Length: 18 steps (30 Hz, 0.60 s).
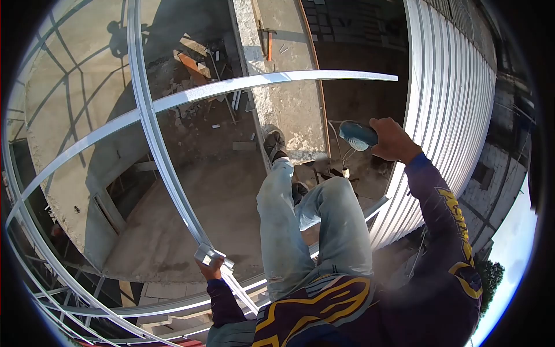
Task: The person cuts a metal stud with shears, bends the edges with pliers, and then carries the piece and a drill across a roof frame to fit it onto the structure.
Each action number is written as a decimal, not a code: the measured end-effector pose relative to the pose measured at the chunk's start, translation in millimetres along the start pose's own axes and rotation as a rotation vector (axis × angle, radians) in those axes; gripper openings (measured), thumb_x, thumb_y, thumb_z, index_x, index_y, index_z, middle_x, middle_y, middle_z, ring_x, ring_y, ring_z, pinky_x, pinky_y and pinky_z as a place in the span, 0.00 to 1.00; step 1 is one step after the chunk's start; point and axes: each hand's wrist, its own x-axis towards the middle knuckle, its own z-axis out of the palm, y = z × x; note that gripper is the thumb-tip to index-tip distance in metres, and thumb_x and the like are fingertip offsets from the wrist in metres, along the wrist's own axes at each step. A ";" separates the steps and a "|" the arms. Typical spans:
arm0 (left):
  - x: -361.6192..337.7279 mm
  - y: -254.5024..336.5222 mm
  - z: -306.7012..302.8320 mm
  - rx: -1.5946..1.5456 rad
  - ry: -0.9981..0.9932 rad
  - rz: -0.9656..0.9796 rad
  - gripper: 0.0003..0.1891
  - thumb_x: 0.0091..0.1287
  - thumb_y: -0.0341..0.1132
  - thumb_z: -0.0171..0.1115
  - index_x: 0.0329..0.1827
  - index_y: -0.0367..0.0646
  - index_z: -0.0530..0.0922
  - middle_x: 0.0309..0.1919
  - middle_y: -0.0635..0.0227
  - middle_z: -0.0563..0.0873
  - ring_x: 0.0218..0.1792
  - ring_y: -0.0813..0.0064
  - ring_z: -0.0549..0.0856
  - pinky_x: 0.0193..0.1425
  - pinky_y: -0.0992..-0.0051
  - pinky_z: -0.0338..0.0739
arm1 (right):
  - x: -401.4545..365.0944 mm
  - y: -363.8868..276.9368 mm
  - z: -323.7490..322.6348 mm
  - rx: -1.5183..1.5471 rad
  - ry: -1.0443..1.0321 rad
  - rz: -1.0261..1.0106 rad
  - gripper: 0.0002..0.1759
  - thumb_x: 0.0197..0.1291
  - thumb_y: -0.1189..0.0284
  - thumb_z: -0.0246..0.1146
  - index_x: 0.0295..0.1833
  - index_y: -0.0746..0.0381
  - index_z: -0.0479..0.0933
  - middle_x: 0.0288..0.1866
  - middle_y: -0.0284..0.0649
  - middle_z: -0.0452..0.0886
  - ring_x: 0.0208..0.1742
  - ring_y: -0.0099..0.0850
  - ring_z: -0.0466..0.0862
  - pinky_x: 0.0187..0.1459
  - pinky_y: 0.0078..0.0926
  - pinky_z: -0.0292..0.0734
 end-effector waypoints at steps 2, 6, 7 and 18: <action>0.0 -18.2 -8.9 0.113 0.068 0.054 0.53 0.37 0.58 0.88 0.61 0.39 0.67 0.47 0.63 0.80 0.45 0.71 0.83 0.50 0.69 0.82 | 24.4 -0.6 7.3 0.005 -0.021 0.005 0.20 0.40 0.74 0.70 0.42 0.67 0.76 0.36 0.56 0.83 0.45 0.58 0.83 0.49 0.50 0.80; -12.0 1.4 -1.5 0.258 0.104 0.107 0.53 0.38 0.61 0.86 0.60 0.38 0.68 0.49 0.63 0.79 0.47 0.68 0.82 0.52 0.66 0.80 | 69.7 -4.3 29.5 0.023 -0.022 0.003 0.17 0.43 0.74 0.68 0.42 0.66 0.78 0.36 0.57 0.85 0.43 0.57 0.86 0.48 0.48 0.82; -15.0 7.1 0.8 0.260 0.108 0.105 0.53 0.38 0.61 0.86 0.60 0.38 0.68 0.49 0.63 0.79 0.47 0.68 0.82 0.52 0.66 0.80 | 85.2 -4.3 39.4 0.024 -0.024 -0.001 0.17 0.43 0.74 0.68 0.42 0.66 0.78 0.36 0.57 0.85 0.43 0.57 0.86 0.48 0.48 0.82; -34.0 34.1 6.1 0.154 0.199 -0.049 0.45 0.38 0.32 0.81 0.64 0.36 0.68 0.47 0.62 0.79 0.42 0.68 0.84 0.42 0.67 0.85 | 271.8 14.0 199.6 0.042 -0.060 0.075 0.19 0.47 0.70 0.68 0.45 0.68 0.80 0.41 0.60 0.86 0.45 0.56 0.87 0.51 0.48 0.84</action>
